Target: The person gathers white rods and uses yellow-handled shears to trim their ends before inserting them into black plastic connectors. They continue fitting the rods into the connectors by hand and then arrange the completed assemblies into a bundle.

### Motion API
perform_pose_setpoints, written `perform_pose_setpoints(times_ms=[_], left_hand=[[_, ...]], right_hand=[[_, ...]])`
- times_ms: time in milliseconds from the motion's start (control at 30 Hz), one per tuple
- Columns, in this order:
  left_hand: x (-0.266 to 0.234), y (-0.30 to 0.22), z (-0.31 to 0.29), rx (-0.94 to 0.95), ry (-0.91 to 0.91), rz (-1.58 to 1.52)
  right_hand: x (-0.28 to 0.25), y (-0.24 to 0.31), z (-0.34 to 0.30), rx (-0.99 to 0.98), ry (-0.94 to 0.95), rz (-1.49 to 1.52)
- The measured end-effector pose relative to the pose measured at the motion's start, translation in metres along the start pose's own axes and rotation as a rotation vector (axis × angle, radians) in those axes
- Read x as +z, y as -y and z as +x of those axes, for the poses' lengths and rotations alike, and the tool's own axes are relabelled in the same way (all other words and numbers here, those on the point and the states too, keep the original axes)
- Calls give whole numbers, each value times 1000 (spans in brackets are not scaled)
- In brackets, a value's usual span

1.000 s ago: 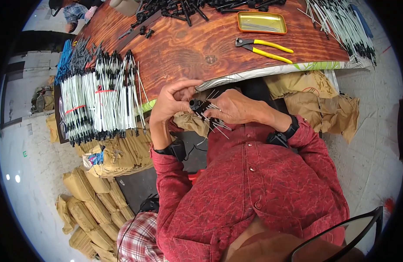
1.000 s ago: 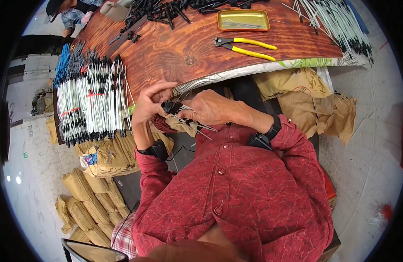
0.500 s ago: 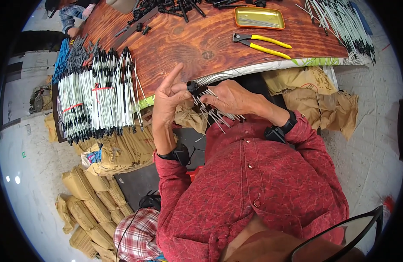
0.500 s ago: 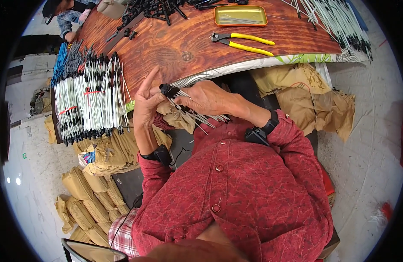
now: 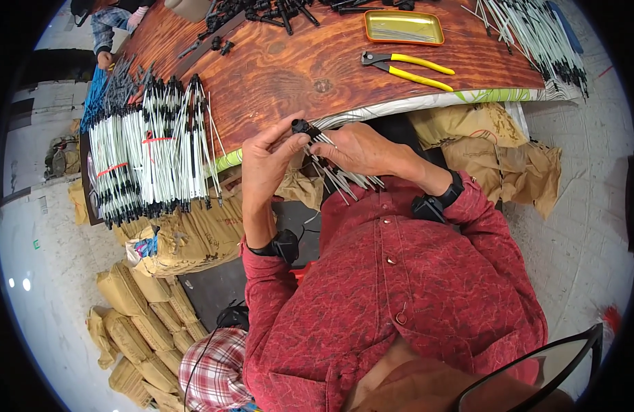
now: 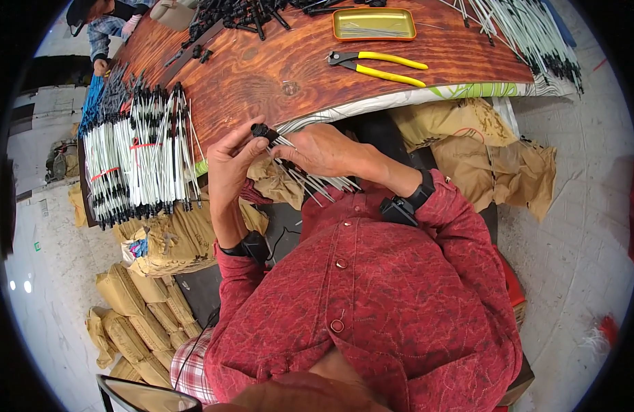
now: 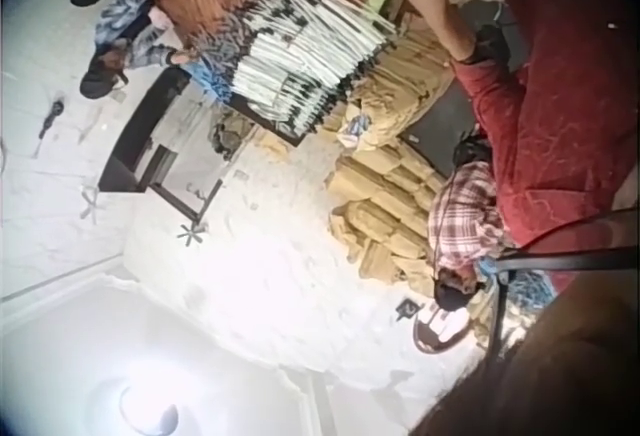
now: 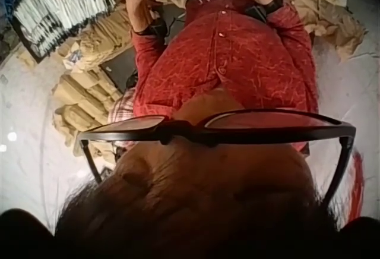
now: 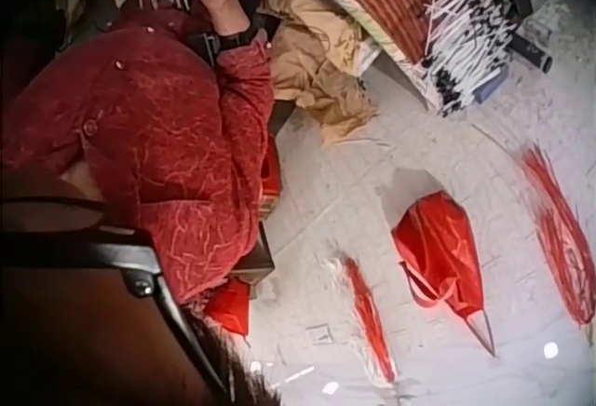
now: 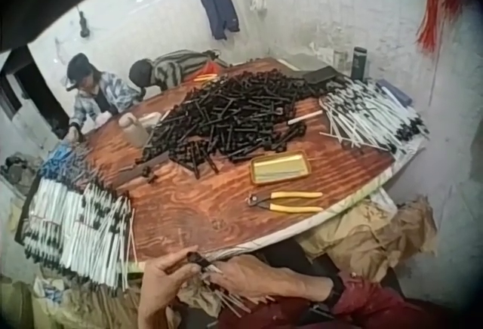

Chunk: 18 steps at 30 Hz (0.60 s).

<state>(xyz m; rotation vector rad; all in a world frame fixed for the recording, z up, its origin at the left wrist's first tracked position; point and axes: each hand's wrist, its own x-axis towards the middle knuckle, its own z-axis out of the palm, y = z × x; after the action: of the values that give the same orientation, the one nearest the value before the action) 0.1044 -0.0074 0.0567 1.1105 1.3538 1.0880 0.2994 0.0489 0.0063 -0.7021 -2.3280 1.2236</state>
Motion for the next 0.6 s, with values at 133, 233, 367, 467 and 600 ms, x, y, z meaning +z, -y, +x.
perform_pose_setpoints(times_ms=[133, 233, 367, 467, 600], left_hand=[[6, -2, -3, 7, -22, 18], [10, -8, -8, 62, -71, 110], [-2, -33, -4, 66, -37, 82], [-12, -8, 3, 78, -37, 134], [-25, 6, 12, 72, -37, 121]], right_hand=[[-3, -3, 1, 5, 89, -37], [-1, 2, 2, -53, 33, -60], [-7, 17, 15, -62, 0, 8], [1, 11, 15, -48, 12, 27], [19, -6, 17, -8, 13, -22]])
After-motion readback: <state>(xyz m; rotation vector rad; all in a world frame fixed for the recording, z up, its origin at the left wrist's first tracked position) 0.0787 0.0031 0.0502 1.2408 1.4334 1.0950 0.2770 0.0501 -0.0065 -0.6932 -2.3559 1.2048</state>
